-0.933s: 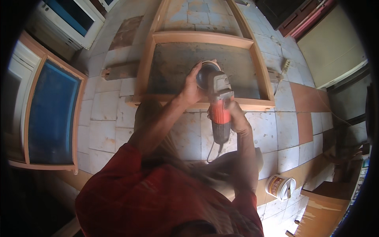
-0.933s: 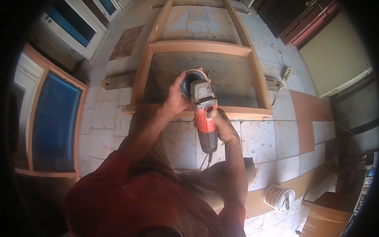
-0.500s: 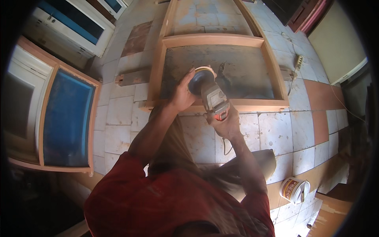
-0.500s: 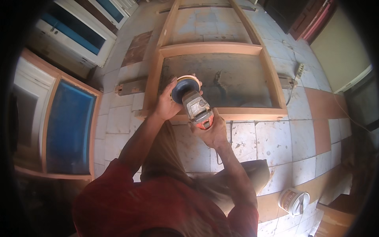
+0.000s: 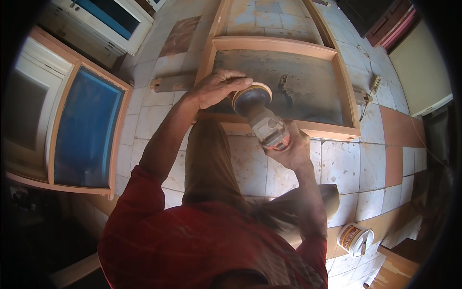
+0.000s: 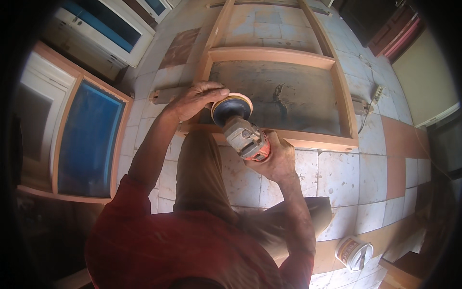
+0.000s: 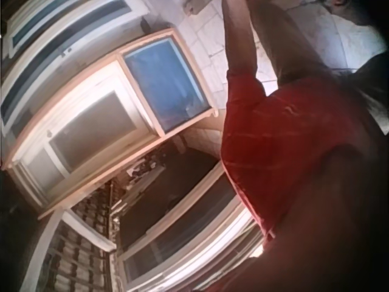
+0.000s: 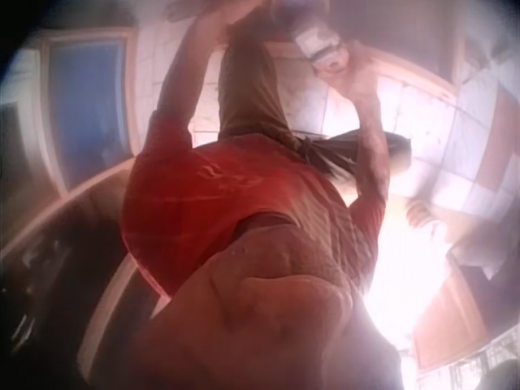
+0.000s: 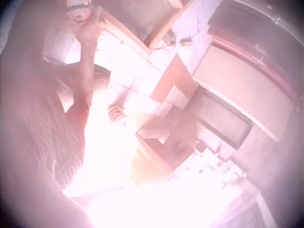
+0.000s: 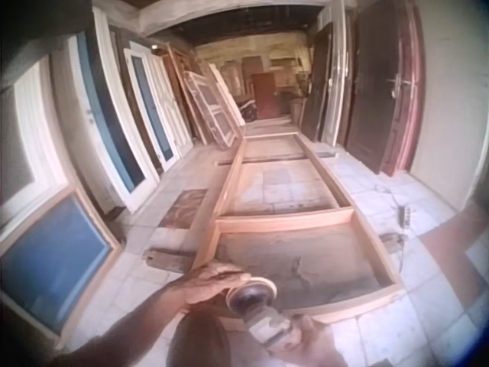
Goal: The person sands the surfaces of several wooden frames using a handheld power sander, then replaces the sandpaper disk on the tool before lifting one of the frames.
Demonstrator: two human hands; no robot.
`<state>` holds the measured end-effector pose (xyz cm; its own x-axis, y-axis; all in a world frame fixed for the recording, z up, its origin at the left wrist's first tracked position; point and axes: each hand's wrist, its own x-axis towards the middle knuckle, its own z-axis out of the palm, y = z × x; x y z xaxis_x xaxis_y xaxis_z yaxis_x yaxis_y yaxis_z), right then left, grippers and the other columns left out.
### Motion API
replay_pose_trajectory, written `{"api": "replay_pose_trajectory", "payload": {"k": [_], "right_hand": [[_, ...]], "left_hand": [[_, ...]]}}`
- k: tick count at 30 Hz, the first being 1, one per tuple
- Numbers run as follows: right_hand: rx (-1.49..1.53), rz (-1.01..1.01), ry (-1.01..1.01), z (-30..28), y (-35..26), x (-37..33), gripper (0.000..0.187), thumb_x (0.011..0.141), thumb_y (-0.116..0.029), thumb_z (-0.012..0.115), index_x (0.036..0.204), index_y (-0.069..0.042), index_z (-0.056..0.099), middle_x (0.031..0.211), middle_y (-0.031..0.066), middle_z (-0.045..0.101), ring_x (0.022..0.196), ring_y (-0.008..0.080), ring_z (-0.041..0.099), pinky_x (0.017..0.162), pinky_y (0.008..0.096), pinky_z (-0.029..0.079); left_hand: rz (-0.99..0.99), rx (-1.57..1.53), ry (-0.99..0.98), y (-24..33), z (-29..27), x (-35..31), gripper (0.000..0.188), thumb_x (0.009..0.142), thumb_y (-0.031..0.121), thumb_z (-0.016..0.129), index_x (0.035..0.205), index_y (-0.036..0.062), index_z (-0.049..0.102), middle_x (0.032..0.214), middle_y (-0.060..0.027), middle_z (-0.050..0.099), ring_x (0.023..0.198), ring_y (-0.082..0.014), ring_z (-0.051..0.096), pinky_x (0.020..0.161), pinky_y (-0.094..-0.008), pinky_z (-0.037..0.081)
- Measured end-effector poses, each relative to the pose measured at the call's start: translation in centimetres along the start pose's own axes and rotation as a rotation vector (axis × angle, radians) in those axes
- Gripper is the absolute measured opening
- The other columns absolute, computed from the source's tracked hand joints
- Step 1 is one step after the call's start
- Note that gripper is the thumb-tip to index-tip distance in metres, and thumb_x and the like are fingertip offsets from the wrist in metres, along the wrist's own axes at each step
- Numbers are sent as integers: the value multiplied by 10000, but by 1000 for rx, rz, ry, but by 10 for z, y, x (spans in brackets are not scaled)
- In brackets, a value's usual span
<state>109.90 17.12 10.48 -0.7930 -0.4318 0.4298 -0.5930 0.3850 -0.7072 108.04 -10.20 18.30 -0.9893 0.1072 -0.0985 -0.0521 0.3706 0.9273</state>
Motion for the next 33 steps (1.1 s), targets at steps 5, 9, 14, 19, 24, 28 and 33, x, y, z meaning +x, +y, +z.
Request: {"api": "replay_pose_trajectory", "payload": {"k": [5,9,14,19,24,28,33], "right_hand": [[7,-57,22,-6,10,-2,560,584,-269,884,1017,-34,618,817,148,688,729,318,702,658,400,569],[11,-62,42,-10,11,-3,566,588,-265,883,1029,-26,621,828,150,695,734,304,707,672,388,573],[81,33,69,-12,11,-9,617,572,-267,894,1063,-16,617,856,130,707,767,245,716,698,365,573],[314,265,161,-29,16,-23,625,614,-248,874,1124,-3,609,903,100,706,812,204,699,729,337,564],[588,439,240,-47,9,2,510,786,-243,788,1185,12,599,999,66,663,866,175,631,808,335,522],[580,532,307,-38,43,6,475,813,-277,763,1167,1,613,1013,66,646,917,151,593,848,321,479],[532,614,176,-43,40,6,454,810,-309,750,1123,-10,614,975,63,643,867,141,589,810,317,480]], "left_hand": [[48,-78,72,-6,12,1,423,967,375,639,1107,-21,692,959,-41,688,890,-100,604,784,-254,490],[108,-46,172,-22,23,11,360,983,318,629,1098,-17,691,969,-36,696,880,-84,608,798,-256,498],[80,124,332,-39,32,28,317,988,275,617,1087,-18,689,956,-62,710,859,-101,622,790,-271,503],[-119,13,562,-136,-14,66,313,996,249,590,1082,-38,679,962,-74,711,858,-124,652,789,-279,509],[-8,-234,488,-106,26,54,342,993,297,597,1042,-36,661,919,-59,684,778,-116,649,654,-284,570],[4,-314,442,-65,48,56,297,985,309,617,1054,21,642,984,-54,661,889,-136,670,731,-336,612],[-24,-601,404,-58,56,47,274,982,291,617,1131,62,628,1101,-65,668,977,-188,671,827,-396,587]]}}
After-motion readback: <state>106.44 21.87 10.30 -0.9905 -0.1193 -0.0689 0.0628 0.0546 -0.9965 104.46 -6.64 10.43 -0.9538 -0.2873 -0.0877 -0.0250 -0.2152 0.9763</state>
